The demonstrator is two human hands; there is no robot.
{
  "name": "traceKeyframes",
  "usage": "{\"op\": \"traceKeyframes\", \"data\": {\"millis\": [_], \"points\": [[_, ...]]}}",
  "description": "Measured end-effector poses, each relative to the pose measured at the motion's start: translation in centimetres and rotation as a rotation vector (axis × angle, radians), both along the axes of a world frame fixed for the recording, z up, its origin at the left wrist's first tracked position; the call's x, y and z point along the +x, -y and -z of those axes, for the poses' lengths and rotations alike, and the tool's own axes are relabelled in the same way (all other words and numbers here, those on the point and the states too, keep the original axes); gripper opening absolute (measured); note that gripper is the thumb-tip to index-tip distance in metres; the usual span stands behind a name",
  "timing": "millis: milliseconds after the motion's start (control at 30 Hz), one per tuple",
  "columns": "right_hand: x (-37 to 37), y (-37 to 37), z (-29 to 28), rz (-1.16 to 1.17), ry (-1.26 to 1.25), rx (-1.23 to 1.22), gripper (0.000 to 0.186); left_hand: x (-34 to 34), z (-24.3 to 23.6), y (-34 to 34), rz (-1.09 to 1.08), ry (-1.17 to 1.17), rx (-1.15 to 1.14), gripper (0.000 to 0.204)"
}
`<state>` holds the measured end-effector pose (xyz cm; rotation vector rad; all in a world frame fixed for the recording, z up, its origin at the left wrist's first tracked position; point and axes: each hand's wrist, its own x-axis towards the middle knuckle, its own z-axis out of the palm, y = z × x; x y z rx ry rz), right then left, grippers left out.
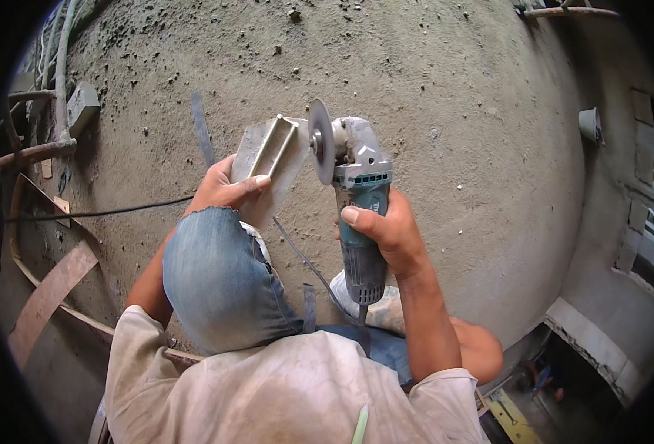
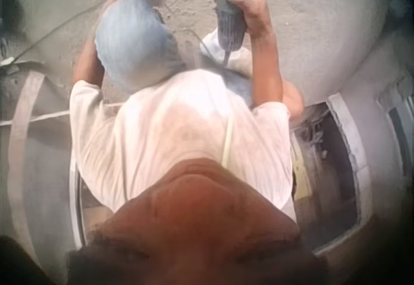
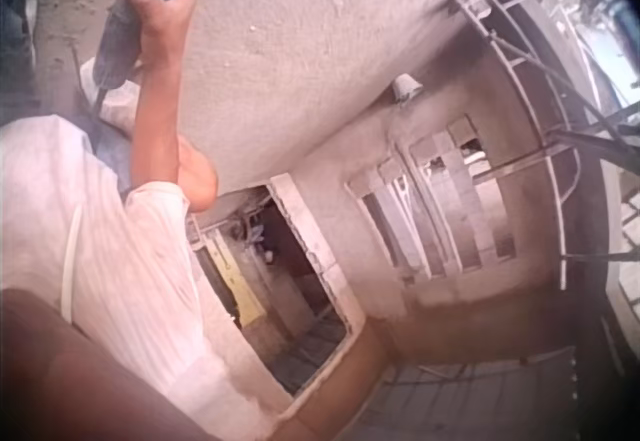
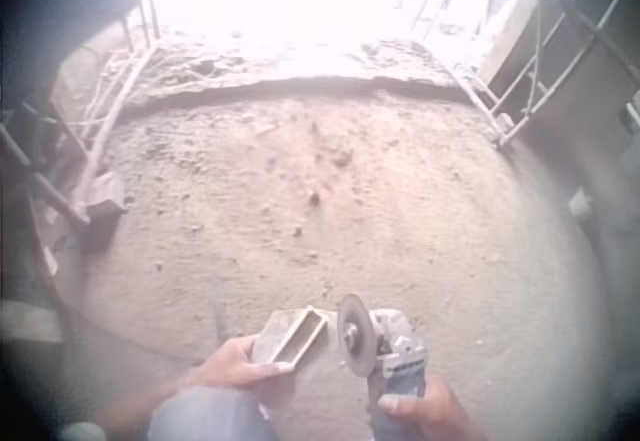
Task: The person uses an angle grinder to cut a white tile into a specific shape. They mark the tile with a pen, cut along the marked lines, and then test the fit against a wall corner.
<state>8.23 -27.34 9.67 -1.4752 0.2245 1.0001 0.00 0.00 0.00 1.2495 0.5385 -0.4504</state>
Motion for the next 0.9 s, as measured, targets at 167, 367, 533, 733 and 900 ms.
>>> {"op": "traceKeyframes", "data": {"millis": [167, 367, 533, 733, 900], "points": [[-0.4, -0.5, 0.1, -0.037, -0.007, -0.039, 0.07, 0.0, -0.9, -0.5, 0.025, -0.045, 0.001, 0.059], [-0.4, -1.0, -0.1, -0.011, 0.007, -0.059, 0.073, 0.4, -1.0, 0.0, 0.009, -0.029, -0.051, 0.062], [-0.4, -0.9, -0.2, -0.005, -0.005, -0.068, 0.066, 0.4, -1.0, -0.1, 0.019, -0.046, -0.043, 0.066], [-0.5, -1.1, -0.2, -0.027, 0.011, -0.083, 0.072, 0.1, -0.3, 0.0, -0.006, -0.026, -0.088, 0.068], [-0.7, -1.2, -0.3, -0.009, 0.003, -0.072, 0.064, 0.2, -0.8, -0.3, 0.018, -0.03, -0.065, 0.066]]}}
